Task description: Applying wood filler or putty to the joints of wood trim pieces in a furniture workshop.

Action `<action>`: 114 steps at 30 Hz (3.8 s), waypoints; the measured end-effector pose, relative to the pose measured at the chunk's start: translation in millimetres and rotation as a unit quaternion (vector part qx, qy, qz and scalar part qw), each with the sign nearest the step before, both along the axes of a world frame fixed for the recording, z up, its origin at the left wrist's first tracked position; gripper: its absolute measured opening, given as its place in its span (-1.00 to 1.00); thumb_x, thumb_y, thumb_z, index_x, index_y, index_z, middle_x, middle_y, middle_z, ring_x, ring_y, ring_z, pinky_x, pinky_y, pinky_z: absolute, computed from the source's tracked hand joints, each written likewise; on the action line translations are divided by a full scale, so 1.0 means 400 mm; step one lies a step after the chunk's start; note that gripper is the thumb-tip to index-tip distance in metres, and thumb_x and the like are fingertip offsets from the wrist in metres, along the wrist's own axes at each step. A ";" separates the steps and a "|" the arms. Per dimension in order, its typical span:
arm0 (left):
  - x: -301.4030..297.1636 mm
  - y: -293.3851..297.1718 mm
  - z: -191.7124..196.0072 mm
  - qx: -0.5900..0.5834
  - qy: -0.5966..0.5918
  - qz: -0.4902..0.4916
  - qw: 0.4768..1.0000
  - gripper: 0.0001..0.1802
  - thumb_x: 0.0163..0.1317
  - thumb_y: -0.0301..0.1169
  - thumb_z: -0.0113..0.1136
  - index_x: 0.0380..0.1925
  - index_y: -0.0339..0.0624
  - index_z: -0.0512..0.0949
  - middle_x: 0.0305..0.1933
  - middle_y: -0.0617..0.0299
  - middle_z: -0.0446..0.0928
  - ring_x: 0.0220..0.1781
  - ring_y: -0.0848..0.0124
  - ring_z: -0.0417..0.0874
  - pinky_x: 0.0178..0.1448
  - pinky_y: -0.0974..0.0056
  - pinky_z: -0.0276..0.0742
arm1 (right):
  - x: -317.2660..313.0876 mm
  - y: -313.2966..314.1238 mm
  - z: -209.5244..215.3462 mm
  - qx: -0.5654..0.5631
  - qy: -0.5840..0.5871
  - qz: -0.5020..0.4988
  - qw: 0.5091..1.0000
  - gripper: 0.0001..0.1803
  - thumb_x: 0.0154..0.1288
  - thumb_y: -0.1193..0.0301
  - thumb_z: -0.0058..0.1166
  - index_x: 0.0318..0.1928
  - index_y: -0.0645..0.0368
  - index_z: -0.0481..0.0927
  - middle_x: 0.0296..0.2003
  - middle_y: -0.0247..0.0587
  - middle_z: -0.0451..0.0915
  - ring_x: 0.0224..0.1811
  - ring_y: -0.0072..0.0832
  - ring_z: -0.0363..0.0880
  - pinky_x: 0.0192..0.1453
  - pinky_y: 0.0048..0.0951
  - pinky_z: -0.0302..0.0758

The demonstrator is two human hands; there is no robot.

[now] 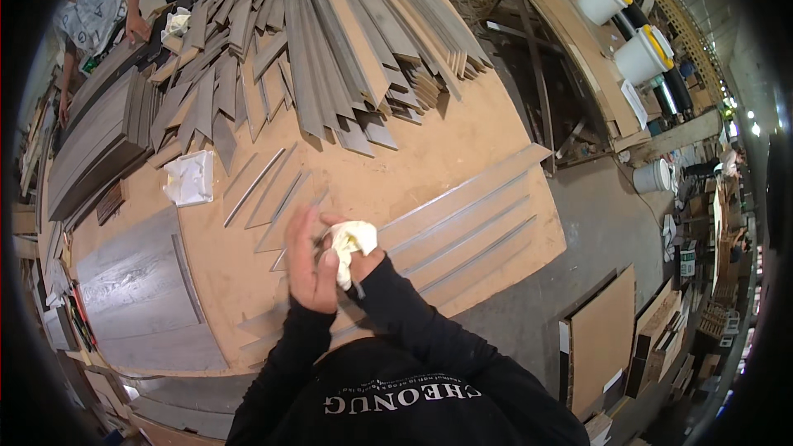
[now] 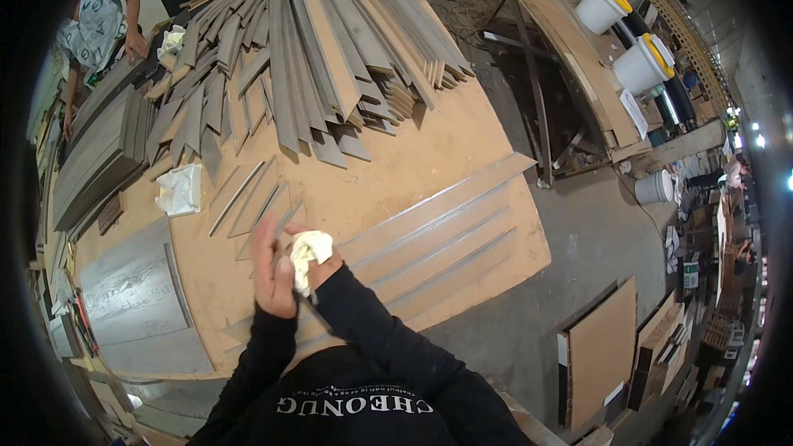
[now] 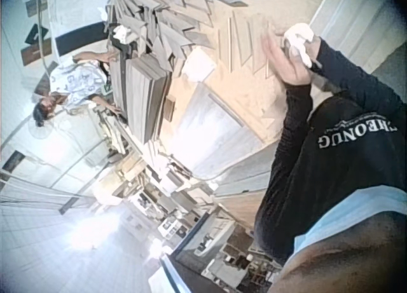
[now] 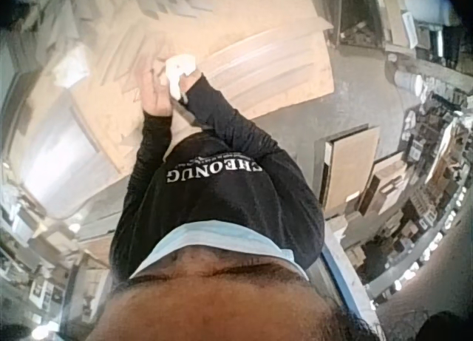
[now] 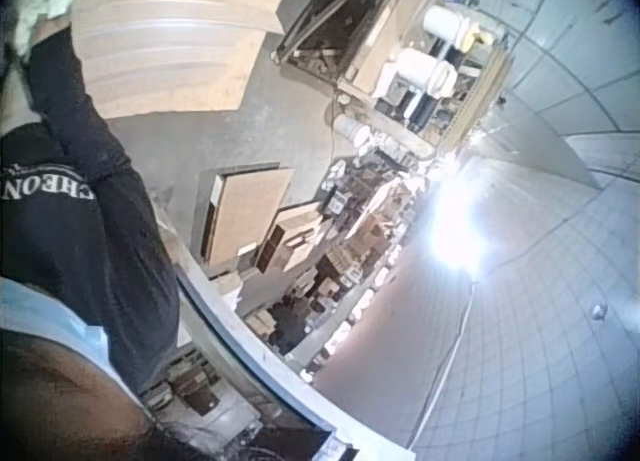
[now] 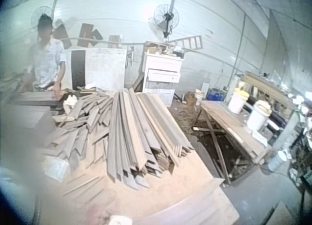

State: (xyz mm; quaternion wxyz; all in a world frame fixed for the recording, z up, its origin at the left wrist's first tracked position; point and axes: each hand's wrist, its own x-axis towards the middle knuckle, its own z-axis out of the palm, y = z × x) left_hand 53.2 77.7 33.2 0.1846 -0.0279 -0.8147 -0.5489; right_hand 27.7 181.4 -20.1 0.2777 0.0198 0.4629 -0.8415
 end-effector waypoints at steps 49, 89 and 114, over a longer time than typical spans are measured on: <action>0.309 0.031 0.068 0.297 -0.002 -0.033 0.954 -0.59 0.29 -0.16 0.01 -0.12 -0.32 0.38 -0.21 0.19 0.45 -0.20 0.47 0.46 -0.10 0.39 0.37 | 0.348 0.063 0.132 0.008 0.126 -0.042 0.991 -0.57 0.33 0.45 -0.07 0.18 0.33 0.27 -0.07 -0.27 0.51 -0.03 -0.56 0.46 0.07 -0.53 0.38; 0.042 0.574 0.087 0.044 0.096 -0.051 0.993 -0.62 0.17 -0.46 -0.19 -0.02 -0.38 0.40 -0.11 0.02 0.53 -0.08 0.25 0.56 0.03 0.28 0.43 | 0.087 0.570 0.108 -0.446 -0.006 0.008 0.895 -0.49 0.44 0.11 -0.43 0.19 0.20 0.26 0.00 -0.16 0.46 0.00 -0.36 0.48 0.16 -0.32 0.36; -0.049 0.465 0.041 0.543 -0.066 -0.079 0.833 -0.49 -0.06 -0.69 -0.23 -0.01 -0.27 0.30 -0.14 -0.06 0.48 -0.52 0.31 0.52 -0.55 0.28 0.52 | -0.009 0.732 0.138 0.115 0.231 -0.125 0.958 -0.54 0.21 0.61 -0.10 0.16 0.25 0.31 0.05 -0.22 0.43 0.00 -0.45 0.48 0.06 -0.50 0.42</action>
